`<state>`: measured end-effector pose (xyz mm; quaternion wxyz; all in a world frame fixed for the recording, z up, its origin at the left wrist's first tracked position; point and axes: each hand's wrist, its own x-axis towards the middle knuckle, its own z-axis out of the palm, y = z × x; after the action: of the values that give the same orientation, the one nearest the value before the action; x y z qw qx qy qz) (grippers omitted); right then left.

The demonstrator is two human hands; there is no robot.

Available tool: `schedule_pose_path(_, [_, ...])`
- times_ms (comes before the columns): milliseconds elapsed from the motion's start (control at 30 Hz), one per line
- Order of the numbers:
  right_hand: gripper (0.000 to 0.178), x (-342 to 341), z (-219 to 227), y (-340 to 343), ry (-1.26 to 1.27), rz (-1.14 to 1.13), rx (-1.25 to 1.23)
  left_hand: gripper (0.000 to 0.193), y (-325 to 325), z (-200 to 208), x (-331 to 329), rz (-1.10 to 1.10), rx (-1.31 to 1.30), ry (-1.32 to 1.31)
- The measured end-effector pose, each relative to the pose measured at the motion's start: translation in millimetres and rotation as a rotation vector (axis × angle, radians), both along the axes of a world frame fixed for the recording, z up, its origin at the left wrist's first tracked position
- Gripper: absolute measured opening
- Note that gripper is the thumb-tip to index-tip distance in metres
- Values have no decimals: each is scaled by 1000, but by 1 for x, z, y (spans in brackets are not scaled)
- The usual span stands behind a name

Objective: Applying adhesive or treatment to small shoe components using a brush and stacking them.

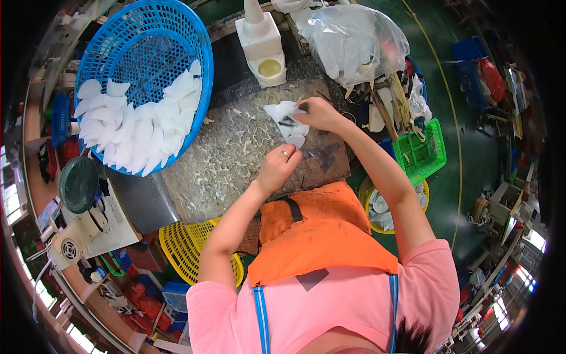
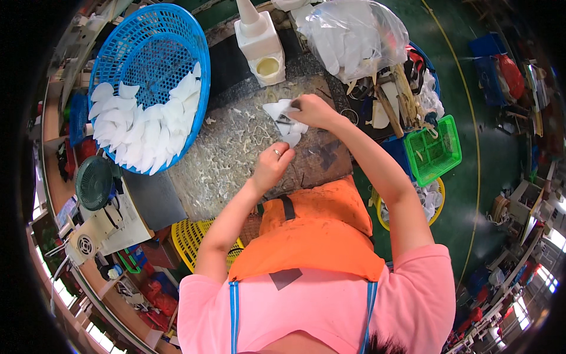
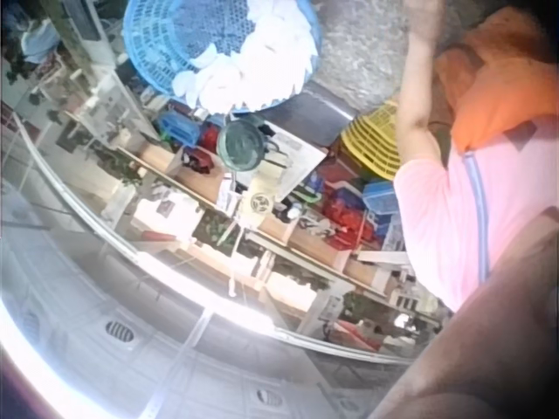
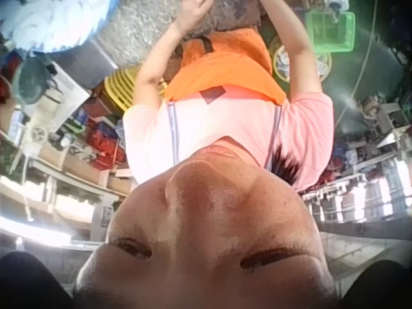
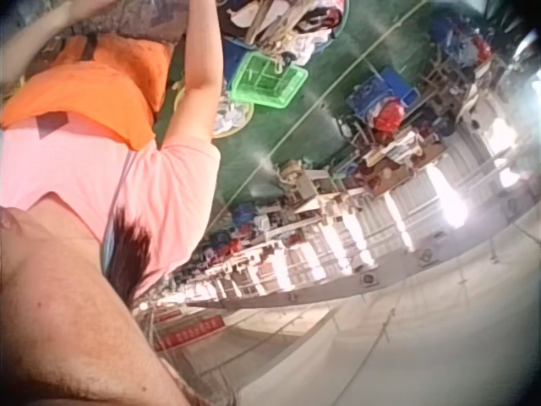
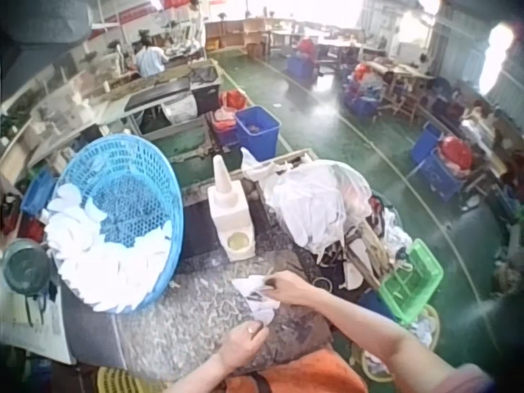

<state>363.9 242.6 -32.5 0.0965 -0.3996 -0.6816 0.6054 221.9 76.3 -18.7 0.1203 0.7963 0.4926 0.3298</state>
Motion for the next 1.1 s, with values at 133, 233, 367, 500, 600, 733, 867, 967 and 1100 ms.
schedule_pose_path(133, [20,-36,-18,16,5,196,767,26,-1,18,2,94,-48,-118])
schedule_pose_path(233, [19,-23,-13,4,154,295,906,25,-6,27,-22,280,21,-65])
schedule_pose_path(367, [23,16,-1,-12,-188,406,500,24,-2,-2,-30,386,140,-37])
schedule_pose_path(500, [26,-5,9,-8,4,18,457,12,-13,-53,-6,97,-36,27])
schedule_pose_path(600, [26,-12,-6,-20,82,314,700,16,-21,-64,3,141,-119,8])
schedule_pose_path(733, [34,24,-20,-52,5,501,813,22,-18,-41,3,390,-315,-375])
schedule_pose_path(867, [41,41,-14,-73,-73,553,825,32,28,-44,-28,557,-154,-110])
schedule_pose_path(967, [40,48,-9,-83,-60,593,779,33,49,-44,-36,472,-402,50])
schedule_pose_path(1100, [27,46,2,-70,-36,474,465,16,55,-60,-37,438,-431,-3])
